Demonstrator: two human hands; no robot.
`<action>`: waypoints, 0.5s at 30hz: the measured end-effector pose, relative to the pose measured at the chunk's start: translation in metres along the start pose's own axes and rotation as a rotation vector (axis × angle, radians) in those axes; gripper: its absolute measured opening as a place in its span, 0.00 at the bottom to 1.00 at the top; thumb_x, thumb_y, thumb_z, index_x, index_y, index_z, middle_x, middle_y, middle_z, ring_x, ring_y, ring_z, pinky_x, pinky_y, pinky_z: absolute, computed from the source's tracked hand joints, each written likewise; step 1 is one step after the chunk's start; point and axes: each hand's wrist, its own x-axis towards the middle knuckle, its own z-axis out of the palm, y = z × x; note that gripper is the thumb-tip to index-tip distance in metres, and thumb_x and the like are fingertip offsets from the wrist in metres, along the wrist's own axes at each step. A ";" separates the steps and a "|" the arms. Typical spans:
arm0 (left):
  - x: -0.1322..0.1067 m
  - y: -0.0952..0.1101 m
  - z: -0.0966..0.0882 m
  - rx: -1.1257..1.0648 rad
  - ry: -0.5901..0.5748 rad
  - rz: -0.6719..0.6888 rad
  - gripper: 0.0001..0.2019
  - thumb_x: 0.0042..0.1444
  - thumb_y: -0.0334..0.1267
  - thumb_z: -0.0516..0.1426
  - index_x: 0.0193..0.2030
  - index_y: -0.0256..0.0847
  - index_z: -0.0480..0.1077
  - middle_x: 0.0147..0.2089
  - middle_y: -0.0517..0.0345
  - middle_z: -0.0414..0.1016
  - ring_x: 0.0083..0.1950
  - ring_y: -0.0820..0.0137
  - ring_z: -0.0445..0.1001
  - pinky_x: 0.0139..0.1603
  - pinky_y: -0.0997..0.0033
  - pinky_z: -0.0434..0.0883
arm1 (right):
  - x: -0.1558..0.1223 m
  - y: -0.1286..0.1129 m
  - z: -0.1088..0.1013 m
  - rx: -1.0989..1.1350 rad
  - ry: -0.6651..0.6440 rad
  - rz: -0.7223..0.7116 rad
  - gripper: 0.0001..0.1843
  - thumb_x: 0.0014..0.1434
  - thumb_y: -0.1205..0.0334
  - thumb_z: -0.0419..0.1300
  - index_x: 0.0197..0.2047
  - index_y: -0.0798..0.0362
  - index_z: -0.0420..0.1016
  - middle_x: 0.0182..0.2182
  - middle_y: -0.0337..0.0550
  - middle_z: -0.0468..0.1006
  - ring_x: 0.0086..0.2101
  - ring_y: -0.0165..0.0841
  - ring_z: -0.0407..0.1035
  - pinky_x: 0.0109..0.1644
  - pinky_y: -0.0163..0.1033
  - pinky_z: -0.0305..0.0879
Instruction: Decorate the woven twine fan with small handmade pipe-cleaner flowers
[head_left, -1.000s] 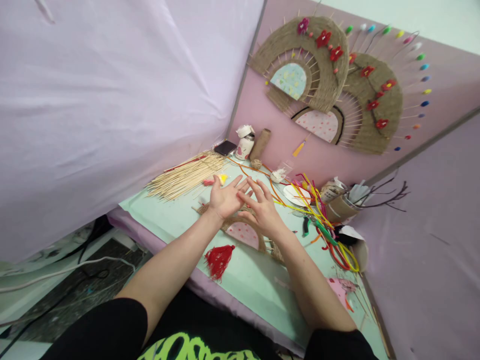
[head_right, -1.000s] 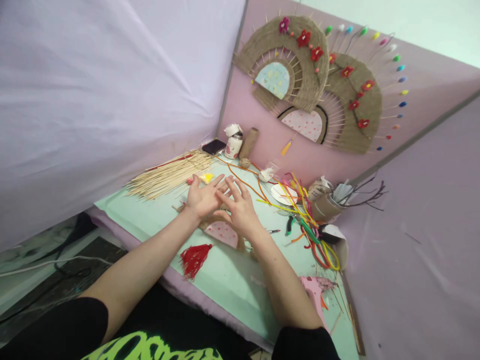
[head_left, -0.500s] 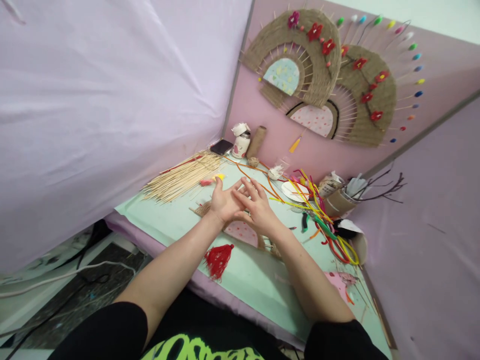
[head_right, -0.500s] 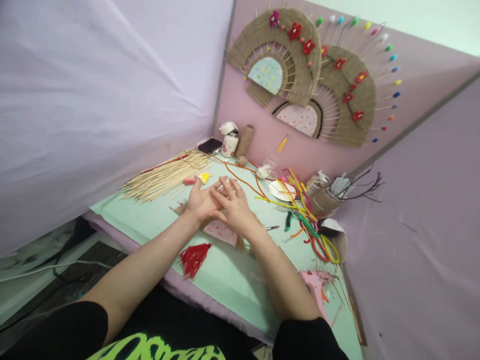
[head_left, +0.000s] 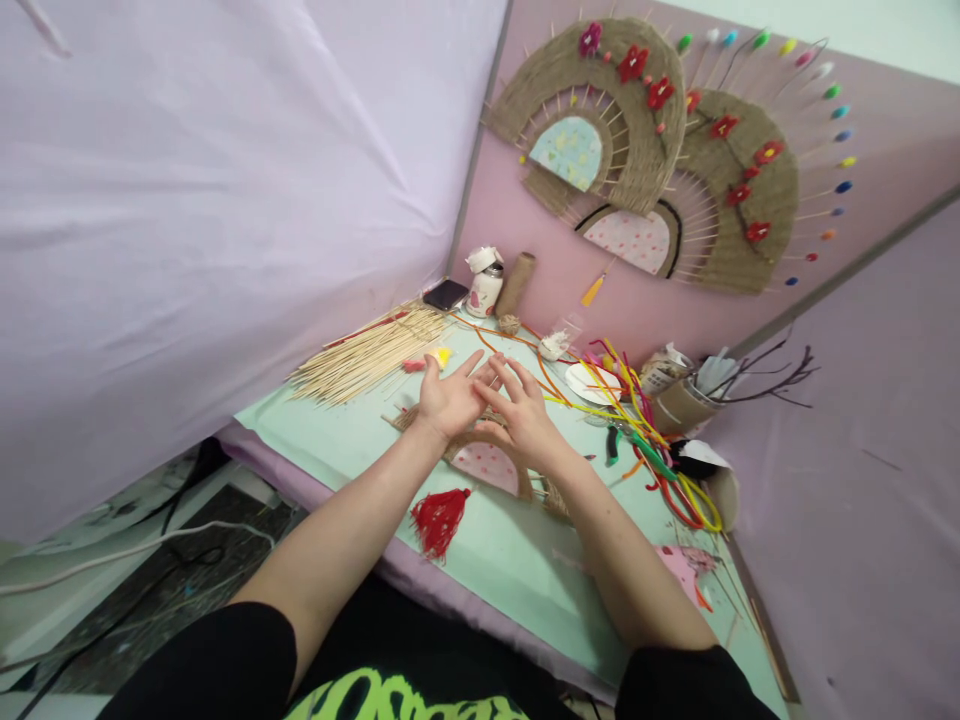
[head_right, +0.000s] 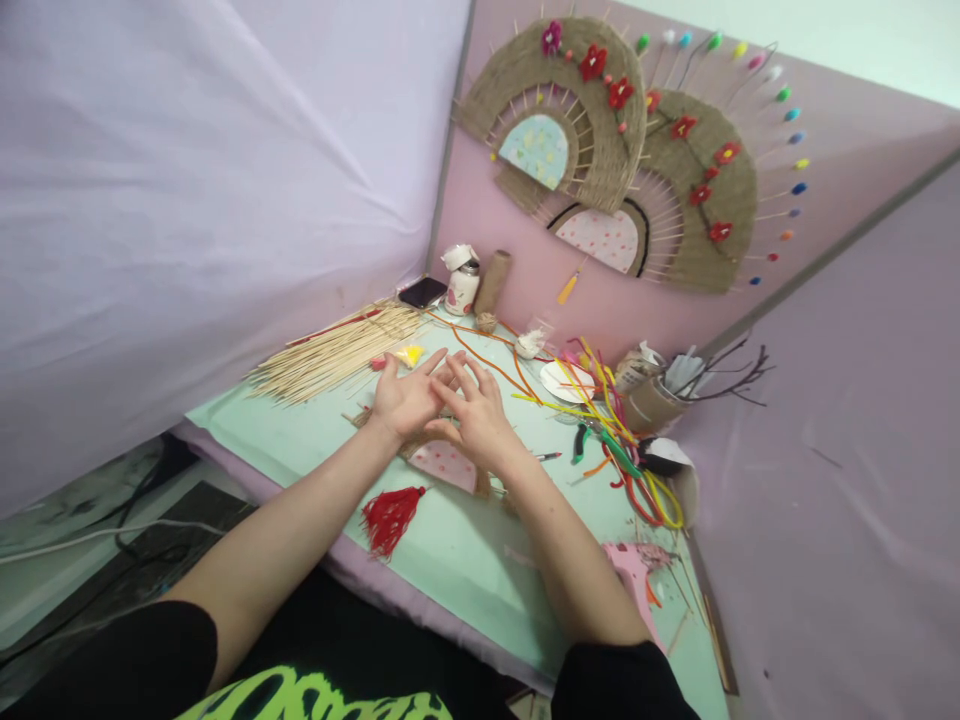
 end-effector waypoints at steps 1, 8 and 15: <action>0.000 0.000 0.000 -0.001 0.000 -0.001 0.35 0.59 0.64 0.42 0.58 0.35 0.64 0.56 0.35 0.71 0.54 0.57 0.74 0.46 0.60 0.74 | 0.000 0.001 0.001 -0.007 0.011 0.025 0.33 0.60 0.40 0.55 0.62 0.50 0.67 0.69 0.54 0.52 0.67 0.51 0.41 0.66 0.63 0.48; 0.002 -0.001 -0.003 0.035 0.009 -0.057 0.36 0.59 0.65 0.40 0.58 0.35 0.64 0.56 0.35 0.71 0.53 0.54 0.74 0.47 0.53 0.73 | 0.001 -0.002 0.003 0.036 -0.041 -0.015 0.32 0.60 0.42 0.56 0.63 0.49 0.67 0.69 0.52 0.53 0.67 0.51 0.41 0.66 0.63 0.47; 0.003 0.002 -0.003 0.047 0.045 -0.022 0.38 0.58 0.67 0.38 0.57 0.37 0.64 0.48 0.38 0.73 0.40 0.61 0.74 0.34 0.63 0.72 | 0.003 0.013 0.009 0.186 0.106 0.069 0.17 0.66 0.62 0.50 0.52 0.48 0.77 0.59 0.49 0.69 0.59 0.42 0.56 0.63 0.55 0.56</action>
